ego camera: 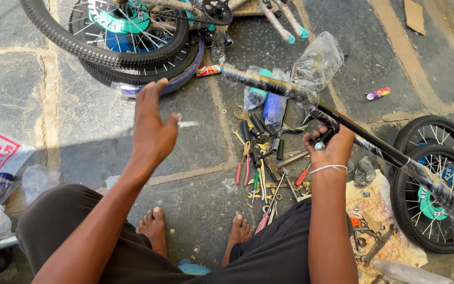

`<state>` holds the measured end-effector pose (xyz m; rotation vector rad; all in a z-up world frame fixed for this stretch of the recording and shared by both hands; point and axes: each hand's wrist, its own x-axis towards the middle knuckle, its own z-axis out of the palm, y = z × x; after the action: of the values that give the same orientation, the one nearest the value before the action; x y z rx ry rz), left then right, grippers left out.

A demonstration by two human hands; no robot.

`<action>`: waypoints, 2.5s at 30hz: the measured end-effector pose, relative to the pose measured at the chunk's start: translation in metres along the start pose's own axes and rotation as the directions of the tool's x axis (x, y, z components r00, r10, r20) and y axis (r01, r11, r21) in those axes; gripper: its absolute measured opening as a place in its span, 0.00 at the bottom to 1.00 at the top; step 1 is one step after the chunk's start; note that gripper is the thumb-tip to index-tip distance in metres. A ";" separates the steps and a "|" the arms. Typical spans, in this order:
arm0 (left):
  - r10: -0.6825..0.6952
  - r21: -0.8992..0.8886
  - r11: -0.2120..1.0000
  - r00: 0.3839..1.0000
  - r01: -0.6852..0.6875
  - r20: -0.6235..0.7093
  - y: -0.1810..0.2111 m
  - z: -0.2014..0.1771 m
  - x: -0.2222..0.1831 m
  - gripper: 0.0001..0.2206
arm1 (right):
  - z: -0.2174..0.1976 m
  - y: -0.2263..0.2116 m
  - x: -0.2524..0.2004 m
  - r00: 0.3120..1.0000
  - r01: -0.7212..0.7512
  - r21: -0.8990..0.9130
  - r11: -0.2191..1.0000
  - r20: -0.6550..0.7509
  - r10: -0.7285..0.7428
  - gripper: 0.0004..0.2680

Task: The person removes plastic wrapping from a bicycle handlebar by hand, then fits a brake lever onto the bar and tightens it using a screwdriver.

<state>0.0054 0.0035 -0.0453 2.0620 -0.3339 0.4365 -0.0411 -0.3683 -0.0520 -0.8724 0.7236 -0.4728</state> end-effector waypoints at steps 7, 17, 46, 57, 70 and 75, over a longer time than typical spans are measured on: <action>-0.122 -0.748 0.570 0.936 0.339 0.331 0.005 -0.005 -0.010 0.24 | -0.003 0.012 -0.013 0.988 0.137 -0.049 0.989 0.074 -0.133 0.07; -0.102 -0.696 0.701 0.988 0.157 0.120 0.006 0.003 -0.012 0.09 | -0.005 0.013 -0.020 0.983 0.154 -0.034 0.988 0.105 -0.149 0.07; 0.396 -0.595 0.798 0.825 -0.092 0.403 0.040 -0.014 -0.043 0.19 | -0.046 -0.037 -0.025 0.900 0.271 -0.011 0.963 0.359 -0.249 0.10; 0.416 -0.598 0.797 0.795 -0.085 0.442 0.064 -0.025 -0.054 0.16 | -0.046 -0.039 -0.027 0.918 0.217 -0.080 0.973 0.357 -0.175 0.09; 0.457 -0.647 0.751 0.809 -0.129 0.370 0.063 -0.025 -0.071 0.23 | -0.040 -0.026 -0.015 0.957 0.088 -0.148 0.985 0.287 -0.043 0.05; 0.386 -0.777 0.597 0.777 0.201 0.498 0.066 -0.042 -0.065 0.14 | -0.041 -0.024 -0.011 0.958 0.059 -0.147 0.987 0.285 -0.015 0.04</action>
<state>-0.0868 0.0114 -0.0032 1.1909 -0.8825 -0.3625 -0.0809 -0.3962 -0.0464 -1.0756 0.4847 -0.3184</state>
